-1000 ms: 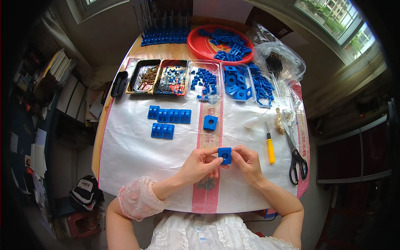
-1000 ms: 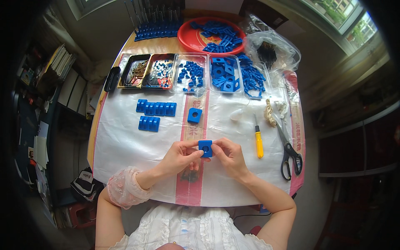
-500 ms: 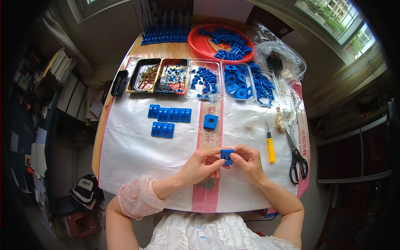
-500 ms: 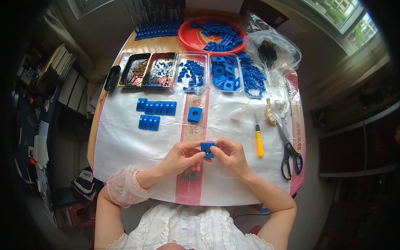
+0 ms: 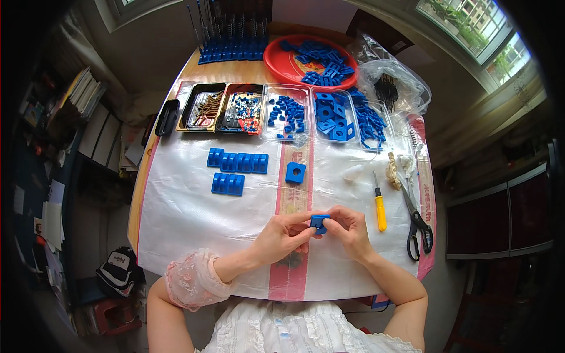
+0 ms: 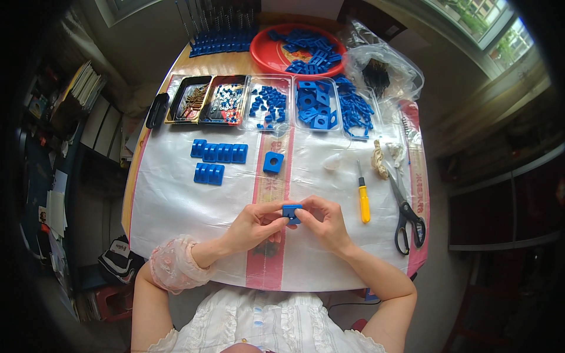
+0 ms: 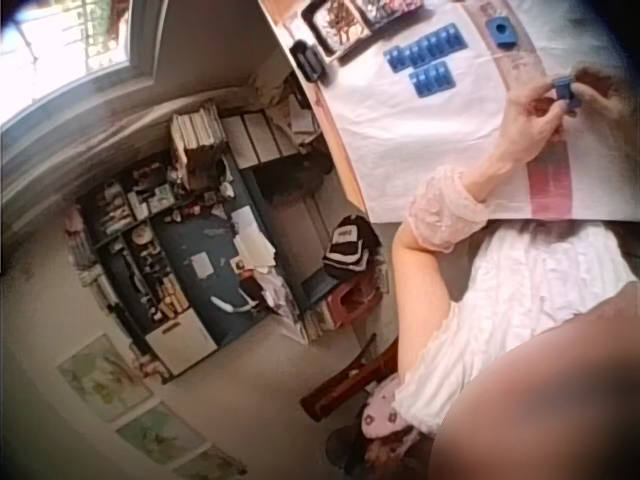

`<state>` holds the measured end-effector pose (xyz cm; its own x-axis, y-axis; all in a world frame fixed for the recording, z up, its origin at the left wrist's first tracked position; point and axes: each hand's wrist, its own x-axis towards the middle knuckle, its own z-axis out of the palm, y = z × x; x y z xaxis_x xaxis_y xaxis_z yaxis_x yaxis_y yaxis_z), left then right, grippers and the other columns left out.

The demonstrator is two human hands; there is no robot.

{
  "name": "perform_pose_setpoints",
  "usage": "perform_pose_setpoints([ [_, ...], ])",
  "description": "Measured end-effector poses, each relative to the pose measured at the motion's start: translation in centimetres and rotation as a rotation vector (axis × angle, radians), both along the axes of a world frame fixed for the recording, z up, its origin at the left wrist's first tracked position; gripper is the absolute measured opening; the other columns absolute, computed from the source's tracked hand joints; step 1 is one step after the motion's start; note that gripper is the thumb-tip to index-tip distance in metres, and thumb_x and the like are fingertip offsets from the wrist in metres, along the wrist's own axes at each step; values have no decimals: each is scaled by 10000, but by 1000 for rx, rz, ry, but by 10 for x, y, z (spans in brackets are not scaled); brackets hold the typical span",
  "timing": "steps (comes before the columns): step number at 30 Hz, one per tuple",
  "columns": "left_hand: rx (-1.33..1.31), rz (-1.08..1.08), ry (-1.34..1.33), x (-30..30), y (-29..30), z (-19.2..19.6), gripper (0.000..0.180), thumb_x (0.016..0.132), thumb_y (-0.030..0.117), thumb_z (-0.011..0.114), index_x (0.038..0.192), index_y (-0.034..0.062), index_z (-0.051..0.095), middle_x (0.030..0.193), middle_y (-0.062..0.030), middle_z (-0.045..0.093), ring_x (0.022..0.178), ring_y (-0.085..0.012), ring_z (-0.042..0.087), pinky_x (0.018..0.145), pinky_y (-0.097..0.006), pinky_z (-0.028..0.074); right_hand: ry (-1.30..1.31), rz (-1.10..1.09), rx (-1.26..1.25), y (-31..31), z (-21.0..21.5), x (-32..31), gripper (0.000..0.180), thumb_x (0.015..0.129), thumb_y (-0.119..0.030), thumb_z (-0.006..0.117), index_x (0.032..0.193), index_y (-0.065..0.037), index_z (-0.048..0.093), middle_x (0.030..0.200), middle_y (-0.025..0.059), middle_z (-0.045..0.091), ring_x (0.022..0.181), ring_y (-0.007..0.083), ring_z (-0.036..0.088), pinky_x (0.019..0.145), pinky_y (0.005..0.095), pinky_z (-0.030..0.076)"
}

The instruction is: Assembling blue plastic fixture parts by inserting pins and applying sealant.

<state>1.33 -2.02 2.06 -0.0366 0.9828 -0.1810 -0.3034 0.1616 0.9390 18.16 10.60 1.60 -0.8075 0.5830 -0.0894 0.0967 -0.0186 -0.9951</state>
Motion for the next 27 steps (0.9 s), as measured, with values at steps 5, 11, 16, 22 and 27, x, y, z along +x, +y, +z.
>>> perform_pose_setpoints([
  [5,41,30,89,1,-1,-1,386,949,41,554,1328,111,584,864,-37,693,623,-50,597,569,-211,510,-28,27,26,3,-6,1,143,911,-66,617,1000,42,646,897,59,675,821,102,631,746,245,504],
  [11,72,30,187,1,-1,1,398,932,29,557,1316,127,600,807,-22,684,630,-45,604,584,-224,527,-21,34,96,3,-8,2,120,893,-19,623,991,45,647,881,58,670,812,103,633,732,243,506],
  [16,112,32,286,1,-2,1,425,914,16,564,1320,137,597,773,-14,673,618,-45,610,580,-232,531,-3,-18,67,-1,-3,-3,110,833,-45,686,927,13,680,806,30,663,760,73,598,689,231,471],
  [22,126,5,387,0,-3,5,474,880,-35,555,1328,116,589,643,-1,633,587,-50,632,566,-224,524,20,-51,124,-2,-6,-4,126,779,-83,751,860,-5,693,736,-1,636,715,50,533,638,223,428],
  [27,142,-4,444,0,-4,5,482,877,-34,556,1329,132,591,641,6,625,590,-54,639,560,-227,523,16,-59,125,-2,-12,-4,140,767,-104,774,833,-12,693,741,-7,639,700,44,524,622,216,415],
])
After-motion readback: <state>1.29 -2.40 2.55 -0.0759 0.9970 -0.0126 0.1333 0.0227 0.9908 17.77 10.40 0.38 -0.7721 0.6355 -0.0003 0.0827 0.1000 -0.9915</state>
